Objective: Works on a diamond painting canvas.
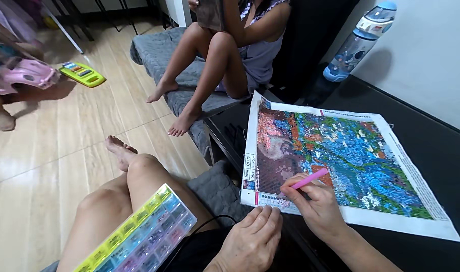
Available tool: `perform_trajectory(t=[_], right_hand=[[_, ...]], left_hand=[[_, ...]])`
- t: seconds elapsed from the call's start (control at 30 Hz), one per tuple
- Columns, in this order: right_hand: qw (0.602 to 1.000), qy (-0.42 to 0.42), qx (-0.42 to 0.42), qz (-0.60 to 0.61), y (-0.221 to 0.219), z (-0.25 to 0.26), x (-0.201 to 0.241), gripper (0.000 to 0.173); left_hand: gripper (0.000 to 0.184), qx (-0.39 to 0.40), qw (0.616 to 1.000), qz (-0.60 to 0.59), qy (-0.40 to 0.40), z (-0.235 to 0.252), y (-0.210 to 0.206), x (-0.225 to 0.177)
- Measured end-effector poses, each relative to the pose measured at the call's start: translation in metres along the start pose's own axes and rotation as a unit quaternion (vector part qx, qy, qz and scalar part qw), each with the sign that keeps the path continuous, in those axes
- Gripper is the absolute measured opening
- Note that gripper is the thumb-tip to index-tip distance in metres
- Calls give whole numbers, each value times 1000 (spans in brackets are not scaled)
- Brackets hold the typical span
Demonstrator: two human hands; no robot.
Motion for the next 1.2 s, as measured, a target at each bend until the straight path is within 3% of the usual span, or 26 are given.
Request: perform_trajectory(t=[0.27, 0.57, 0.8, 1.2], right_hand=[[1000, 8, -5, 6, 1, 2, 3, 35], [993, -75, -63, 62, 11, 22, 5, 25], [991, -125, -49, -7, -3, 44, -1, 25], [991, -112, -59, -35, -12, 43, -13, 25]], left_hand=[[29, 2, 1000, -3, -2, 0, 0, 0], [28, 3, 1000, -13, -13, 5, -2, -6], [26, 11, 1000, -20, -15, 9, -3, -14], [28, 14, 1000, -13, -21, 7, -3, -14]])
Point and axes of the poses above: each hand's wrist, its own z-axis towards the middle knuckle, its own y-axis out of the back of the hand, x = y × z, the point moved 8 cm from there along z, towards the middle knuckle, and after that the axes turned 9 degrees about z, right-handed, at the moved point
